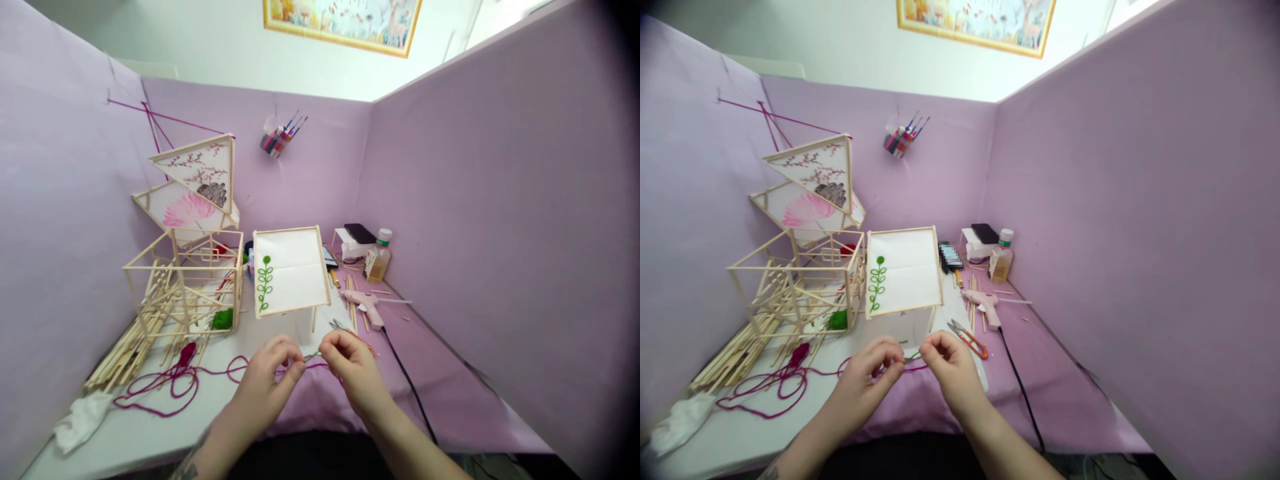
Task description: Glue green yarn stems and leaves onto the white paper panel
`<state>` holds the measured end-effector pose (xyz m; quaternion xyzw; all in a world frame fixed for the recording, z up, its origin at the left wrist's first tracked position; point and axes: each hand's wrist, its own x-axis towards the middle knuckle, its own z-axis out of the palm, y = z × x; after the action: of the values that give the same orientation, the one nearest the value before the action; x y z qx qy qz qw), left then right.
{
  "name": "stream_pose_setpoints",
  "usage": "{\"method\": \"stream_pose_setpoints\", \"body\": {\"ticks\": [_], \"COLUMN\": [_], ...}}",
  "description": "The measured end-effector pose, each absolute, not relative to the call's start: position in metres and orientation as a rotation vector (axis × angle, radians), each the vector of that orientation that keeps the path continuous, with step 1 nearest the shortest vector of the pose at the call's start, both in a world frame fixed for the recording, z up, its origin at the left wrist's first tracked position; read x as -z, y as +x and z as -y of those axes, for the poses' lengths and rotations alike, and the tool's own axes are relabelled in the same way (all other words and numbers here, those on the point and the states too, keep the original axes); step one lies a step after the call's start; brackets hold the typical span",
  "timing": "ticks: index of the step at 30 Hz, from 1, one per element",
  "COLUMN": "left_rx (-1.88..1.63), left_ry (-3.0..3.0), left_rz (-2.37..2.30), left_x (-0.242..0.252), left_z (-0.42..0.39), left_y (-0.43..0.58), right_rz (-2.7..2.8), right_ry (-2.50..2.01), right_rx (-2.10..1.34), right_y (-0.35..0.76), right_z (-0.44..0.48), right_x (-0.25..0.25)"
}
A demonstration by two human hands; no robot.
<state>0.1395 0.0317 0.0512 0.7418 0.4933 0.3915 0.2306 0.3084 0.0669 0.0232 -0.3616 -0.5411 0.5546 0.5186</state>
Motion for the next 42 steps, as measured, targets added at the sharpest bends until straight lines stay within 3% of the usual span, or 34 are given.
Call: {"method": "stream_pose_setpoints", "body": {"ticks": [7, 12, 16, 21, 29, 37, 42], "left_rx": [-0.929, -1.252, -1.438, -1.384, -1.248, -1.298, -1.343], "left_ry": [1.713, 1.219, 0.937, 0.928, 0.958, 0.869, 0.832], "left_rz": [-1.302, -1.348, -1.321, -1.34, -1.367, -1.213, -1.174], "left_x": [-0.041, -0.023, -0.011, -0.005, -0.019, 0.002, 0.001], "left_z": [-0.029, -0.036, -0.041, -0.043, -0.071, -0.096, -0.094], "left_y": [0.138, 0.119, 0.117, 0.119, 0.111, 0.11, 0.104], "right_rz": [1.862, 1.75, 1.864, 1.772, 1.236, 1.315, 1.413], "right_ry": [-1.023, -1.824, -2.061, -2.045, -1.588, -1.114, -1.214], "right_rx": [-0.839, -0.239, -0.32, -0.419, -0.428, -0.974, -0.755], "right_y": [0.33, 0.392, 0.417, 0.417, 0.398, 0.335, 0.3], "right_z": [-0.091, -0.165, -0.199, -0.204, -0.18, -0.128, -0.11], "right_x": [-0.023, -0.002, 0.016, 0.025, -0.01, -0.043, -0.039]}}
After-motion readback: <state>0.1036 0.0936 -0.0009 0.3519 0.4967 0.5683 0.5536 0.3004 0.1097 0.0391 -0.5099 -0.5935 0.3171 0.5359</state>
